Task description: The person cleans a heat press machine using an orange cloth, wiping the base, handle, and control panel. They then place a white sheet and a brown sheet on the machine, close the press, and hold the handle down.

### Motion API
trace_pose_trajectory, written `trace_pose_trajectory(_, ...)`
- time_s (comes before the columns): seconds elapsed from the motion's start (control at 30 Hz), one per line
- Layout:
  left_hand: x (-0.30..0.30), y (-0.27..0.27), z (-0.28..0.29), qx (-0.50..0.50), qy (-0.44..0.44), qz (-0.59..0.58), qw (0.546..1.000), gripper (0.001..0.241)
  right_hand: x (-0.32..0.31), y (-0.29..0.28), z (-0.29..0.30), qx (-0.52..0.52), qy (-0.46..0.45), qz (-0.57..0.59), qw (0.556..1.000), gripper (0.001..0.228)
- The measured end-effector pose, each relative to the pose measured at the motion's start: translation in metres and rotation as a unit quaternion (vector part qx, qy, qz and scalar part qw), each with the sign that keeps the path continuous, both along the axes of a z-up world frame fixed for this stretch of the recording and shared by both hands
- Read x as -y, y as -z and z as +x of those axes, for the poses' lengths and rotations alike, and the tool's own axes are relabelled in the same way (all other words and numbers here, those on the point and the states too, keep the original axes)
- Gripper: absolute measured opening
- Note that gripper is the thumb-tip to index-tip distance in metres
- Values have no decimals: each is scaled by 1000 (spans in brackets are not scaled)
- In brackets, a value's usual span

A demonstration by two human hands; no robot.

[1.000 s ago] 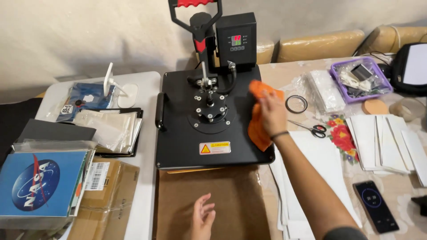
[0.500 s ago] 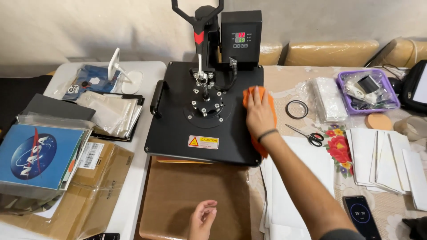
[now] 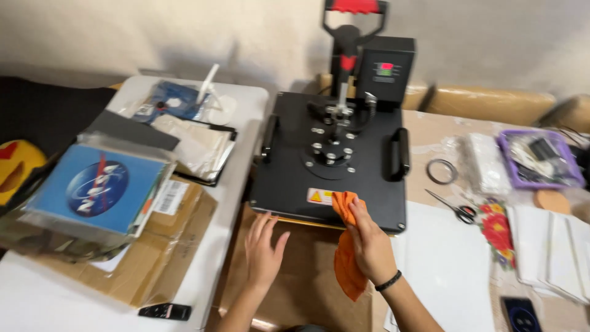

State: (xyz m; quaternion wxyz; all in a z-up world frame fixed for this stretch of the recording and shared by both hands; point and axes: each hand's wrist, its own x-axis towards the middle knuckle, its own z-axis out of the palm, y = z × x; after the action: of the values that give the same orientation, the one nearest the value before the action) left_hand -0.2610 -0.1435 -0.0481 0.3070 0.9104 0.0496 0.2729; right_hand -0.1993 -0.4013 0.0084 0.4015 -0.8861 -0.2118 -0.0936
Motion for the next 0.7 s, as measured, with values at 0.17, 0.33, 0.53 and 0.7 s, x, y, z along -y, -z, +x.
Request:
trace_pose_trajectory(0.17, -53, -12, 60, 41, -14, 129, 991, 34, -97, -14, 48, 126, -71, -55, 988, 45)
trace_pose_trajectory(0.33, -103, -2, 150, 76, -72, 81, 991, 20, -176, -19, 138, 268, -22, -111, 957, 47)
trace_pose_trajectory(0.53, -109, 14, 232, -150, 49, -47, 986, 36, -244, 27, 278, -28, -37, -216, 975, 52)
trace_pose_trajectory(0.7, -112, 11, 228, -142, 79, -79, 984, 39, -270, 87, 370, -88, 42, -281, 955, 53)
